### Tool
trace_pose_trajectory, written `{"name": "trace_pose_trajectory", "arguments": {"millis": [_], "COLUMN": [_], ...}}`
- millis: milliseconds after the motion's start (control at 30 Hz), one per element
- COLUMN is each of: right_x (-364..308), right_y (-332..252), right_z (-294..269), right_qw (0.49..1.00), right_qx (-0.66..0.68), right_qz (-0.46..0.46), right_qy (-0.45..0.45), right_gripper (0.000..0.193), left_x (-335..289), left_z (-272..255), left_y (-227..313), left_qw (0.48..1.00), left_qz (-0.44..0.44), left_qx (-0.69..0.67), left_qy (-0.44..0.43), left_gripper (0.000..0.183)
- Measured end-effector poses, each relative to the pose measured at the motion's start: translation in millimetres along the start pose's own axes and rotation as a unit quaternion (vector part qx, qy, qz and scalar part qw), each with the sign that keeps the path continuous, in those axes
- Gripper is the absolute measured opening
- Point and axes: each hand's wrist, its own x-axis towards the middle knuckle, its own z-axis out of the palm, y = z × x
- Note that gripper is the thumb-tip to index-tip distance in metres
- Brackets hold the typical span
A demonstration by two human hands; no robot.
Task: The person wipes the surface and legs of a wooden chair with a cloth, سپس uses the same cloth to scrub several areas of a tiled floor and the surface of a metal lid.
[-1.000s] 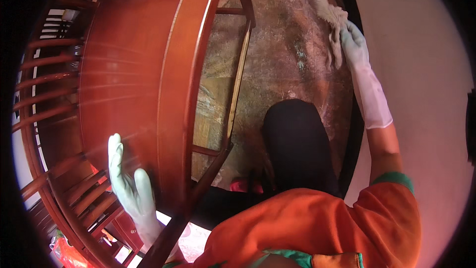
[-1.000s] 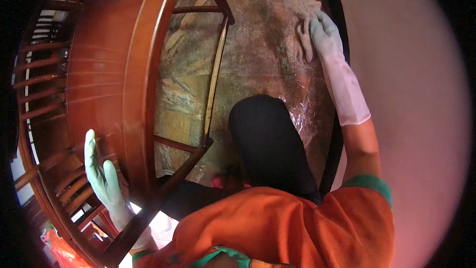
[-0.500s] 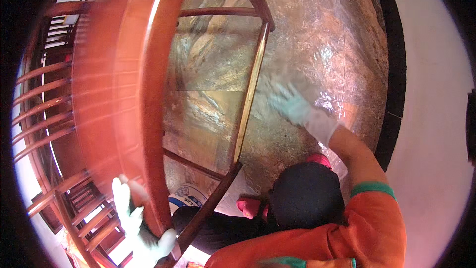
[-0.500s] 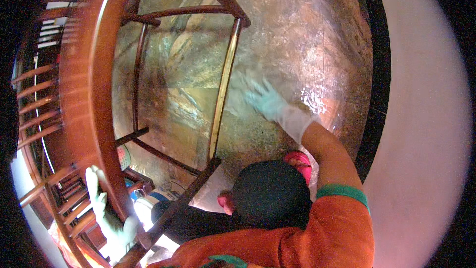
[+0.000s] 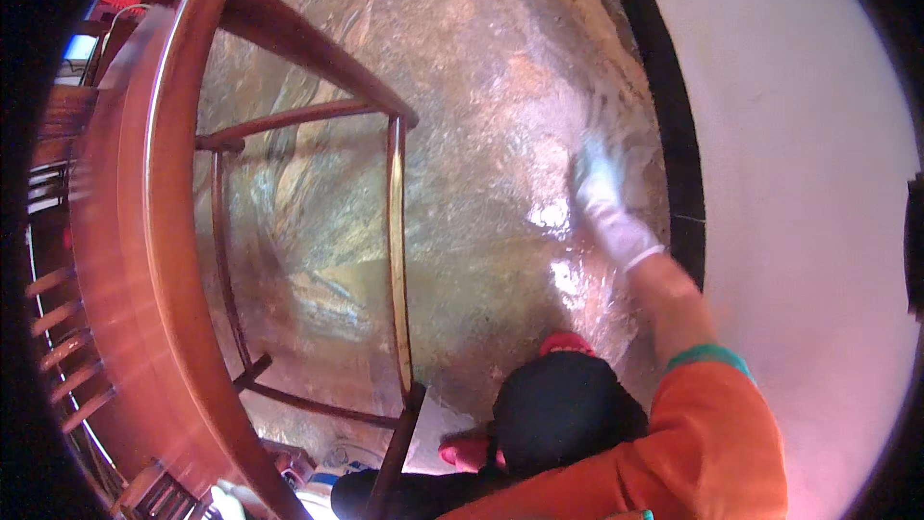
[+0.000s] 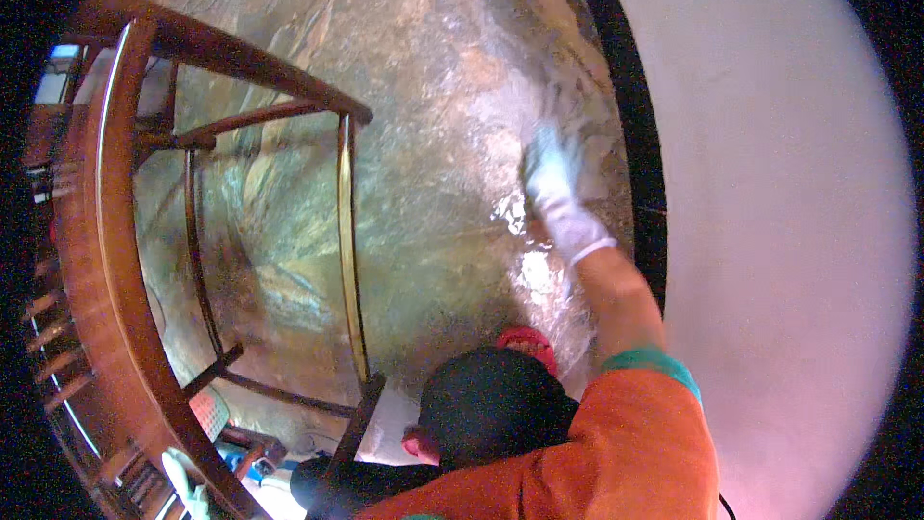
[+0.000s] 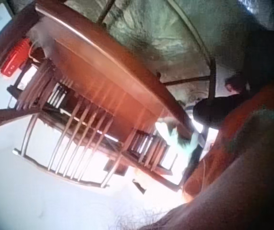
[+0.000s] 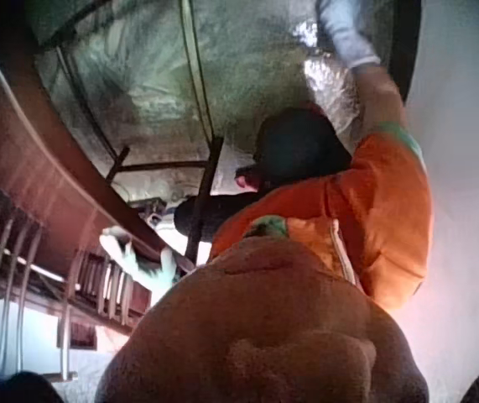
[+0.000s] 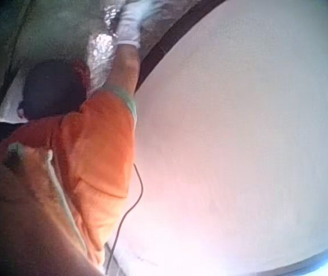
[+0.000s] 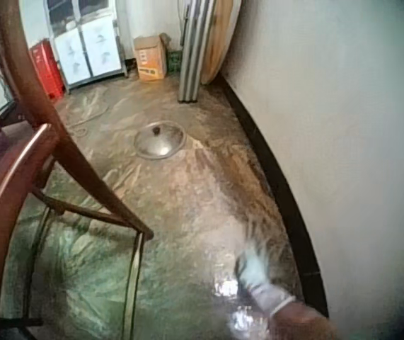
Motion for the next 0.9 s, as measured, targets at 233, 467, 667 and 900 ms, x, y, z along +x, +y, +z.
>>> {"name": "trace_pose_trajectory", "arguments": {"millis": [233, 467, 667, 900], "right_x": [22, 185, 217, 162], "right_y": [-84, -75, -6, 48], "right_z": [-17, -18, -34, -45], "right_qw": [0.97, 0.99, 0.976, 0.978], "right_qx": [0.016, -0.08, -0.112, -0.072], "right_qz": [-0.232, -0.021, 0.134, 0.141], "right_qy": [-0.071, -0.114, -0.131, -0.136], "right_gripper": [0.048, 0.056, 0.06, 0.065], "left_x": [20, 70, 110, 127], "left_z": [8, 13, 24, 30], "left_y": [15, 32, 47, 51], "left_qw": [0.999, 0.995, 0.988, 0.988], "left_qz": [-0.047, -0.073, -0.083, -0.068], "left_qx": [0.004, 0.047, 0.077, 0.041], "left_qy": [0.024, 0.056, 0.104, 0.129], "left_gripper": [0.066, 0.071, 0.072, 0.071]}}
